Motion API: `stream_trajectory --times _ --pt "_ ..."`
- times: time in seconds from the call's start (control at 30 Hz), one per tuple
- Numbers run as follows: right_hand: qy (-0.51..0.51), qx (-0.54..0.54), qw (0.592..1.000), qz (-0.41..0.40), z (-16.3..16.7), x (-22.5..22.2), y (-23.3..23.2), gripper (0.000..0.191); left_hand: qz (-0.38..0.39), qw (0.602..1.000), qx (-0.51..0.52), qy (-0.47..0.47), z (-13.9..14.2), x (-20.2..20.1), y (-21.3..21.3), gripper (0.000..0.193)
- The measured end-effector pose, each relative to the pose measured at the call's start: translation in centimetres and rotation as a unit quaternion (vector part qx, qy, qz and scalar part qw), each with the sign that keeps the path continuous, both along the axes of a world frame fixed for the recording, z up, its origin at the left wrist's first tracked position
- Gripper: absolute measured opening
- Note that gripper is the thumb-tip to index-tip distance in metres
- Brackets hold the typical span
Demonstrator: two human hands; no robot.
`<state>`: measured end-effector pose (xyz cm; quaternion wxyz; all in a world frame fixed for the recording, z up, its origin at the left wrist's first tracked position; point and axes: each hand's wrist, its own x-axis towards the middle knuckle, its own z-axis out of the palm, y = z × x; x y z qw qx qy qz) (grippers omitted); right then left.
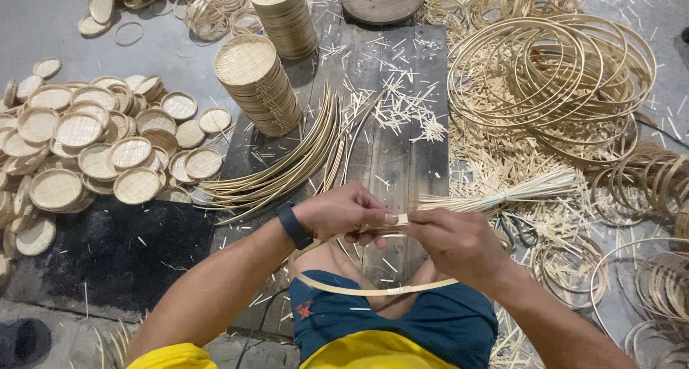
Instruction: The person sits on the floor of a basket workshop and bends long thin bamboo strips, flexing and working them by hand to curve them into rims. The person repeatedly takes strips, bends them along their length, and sets the curved pieces with the pile of finished bamboo hoops.
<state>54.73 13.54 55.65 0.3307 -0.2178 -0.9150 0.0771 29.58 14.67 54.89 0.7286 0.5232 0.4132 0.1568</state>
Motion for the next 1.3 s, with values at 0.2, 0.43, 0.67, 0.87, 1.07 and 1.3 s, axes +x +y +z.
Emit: stream_trajectory --times 0.2,0.43,0.67,0.87,1.07,1.3 --pt "0.034 -0.284 0.957 -0.044 -3.0 4.6 1.1 0.035 0.0 0.997 -0.073 -0.014 -0.6 -0.1 -1.3 0.027" --pt "0.26 -0.394 0.878 -0.074 -4.7 9.5 0.7 0.016 -0.018 0.994 -0.105 0.003 -0.4 -0.5 -2.2 0.028" --pt "0.129 -0.431 0.892 -0.047 -4.1 9.6 -1.7 0.026 -0.018 0.989 -0.142 0.028 -0.5 0.6 -3.1 0.028" --pt "0.152 -0.406 0.901 -0.026 -3.0 9.2 -2.2 0.021 -0.018 0.99 -0.135 0.018 -0.6 1.6 -4.1 0.032" --pt "0.211 -0.384 0.898 0.043 -2.5 9.2 -3.1 0.024 -0.033 0.992 -0.068 0.097 0.9 2.5 -4.8 0.028" --pt "0.132 -0.368 0.917 -0.078 -3.7 9.7 -3.7 0.022 -0.103 0.942 0.074 0.31 2.7 4.0 -5.2 0.025"
